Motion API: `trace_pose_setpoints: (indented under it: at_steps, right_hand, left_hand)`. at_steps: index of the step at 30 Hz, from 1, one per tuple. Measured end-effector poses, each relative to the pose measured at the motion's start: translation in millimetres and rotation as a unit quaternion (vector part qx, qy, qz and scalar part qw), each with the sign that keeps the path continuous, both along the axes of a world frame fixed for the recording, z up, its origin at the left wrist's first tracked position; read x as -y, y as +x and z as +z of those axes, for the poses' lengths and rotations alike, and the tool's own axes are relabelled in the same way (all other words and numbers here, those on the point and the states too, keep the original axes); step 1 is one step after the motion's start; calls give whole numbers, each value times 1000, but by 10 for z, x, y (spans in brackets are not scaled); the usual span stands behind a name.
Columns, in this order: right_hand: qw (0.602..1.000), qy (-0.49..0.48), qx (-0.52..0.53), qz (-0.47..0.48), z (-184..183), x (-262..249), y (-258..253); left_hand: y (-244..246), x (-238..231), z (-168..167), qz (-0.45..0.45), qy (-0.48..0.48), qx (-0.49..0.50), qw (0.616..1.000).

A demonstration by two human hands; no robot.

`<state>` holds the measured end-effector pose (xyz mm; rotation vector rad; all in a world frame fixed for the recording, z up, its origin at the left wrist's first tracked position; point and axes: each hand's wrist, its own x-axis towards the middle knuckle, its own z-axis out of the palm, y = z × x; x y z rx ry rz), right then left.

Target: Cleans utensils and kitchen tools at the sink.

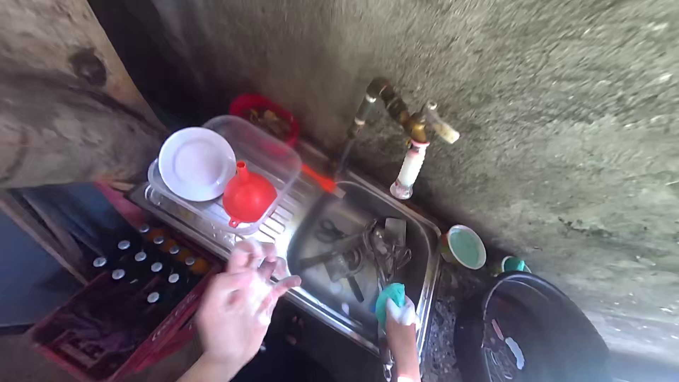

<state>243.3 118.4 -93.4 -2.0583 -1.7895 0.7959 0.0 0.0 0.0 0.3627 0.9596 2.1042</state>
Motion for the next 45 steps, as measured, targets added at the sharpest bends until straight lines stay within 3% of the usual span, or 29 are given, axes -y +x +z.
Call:
trace_pose_setpoints:
  at_steps: [1, 2, 5, 7, 10, 15, 18, 21, 24, 26, 29, 32, 35, 38, 41, 45]
  right_hand:
    - [1000, -5, 3, 0, 22, -5, 2]
    - [1000, -10, 6, -2, 38, -13, -3]
    - [999, -28, 22, -7, 35, -47, -20]
    - [999, -30, 17, -11, 9, -79, -24]
    - [998, -7, -56, -21, 32, -99, -27]
    - [950, -14, -300, -86, 249, 19, 83]
    - [854, -62, -487, -172, 144, 108, 165]
    - [744, -100, -613, -245, 36, 61, 136]
    - [711, -89, -641, -274, 59, 38, 5]
    - [715, -104, -636, -270, 123, 12, -99]
    - [719, -152, -631, -249, 145, -96, -236]
    - [742, -170, -625, -173, -25, -265, -281]
    - [820, -143, -537, -135, -61, -415, -361]
    - [863, -96, -489, -86, 28, -533, -573]
    - [883, -88, -461, -7, 303, -620, -875]
    - [923, 36, -371, 92, 487, -713, -1078]
  left_hand:
    - [-40, -89, -223, -48, -119, -128, 983]
    - [-112, -196, -404, -136, -216, -247, 935]
    - [-211, -668, -776, -384, -386, -486, 684]
    - [-72, -1014, -1023, -447, -423, -551, 564]
    - [168, -1406, -1436, -455, -473, -570, 494]
    - [282, -1587, -1867, -457, -530, -550, 456]
    - [156, -1619, -1866, -508, -514, -520, 455]
    - [-38, -1590, -1831, -531, -472, -513, 482]
    - [-116, -1397, -1394, -509, -468, -476, 543]
    - [-139, -1190, -1185, -479, -481, -402, 615]
    - [-231, -873, -1212, -443, -428, -190, 764]
    - [-267, -707, -1306, -432, -357, -16, 828]
    - [-228, -645, -1376, -422, -303, 161, 839]
    - [-152, -592, -1451, -424, -195, 343, 815]
    - [-14, -583, -1446, -448, -116, 390, 796]
    - [96, -637, -1464, -495, -85, 380, 777]
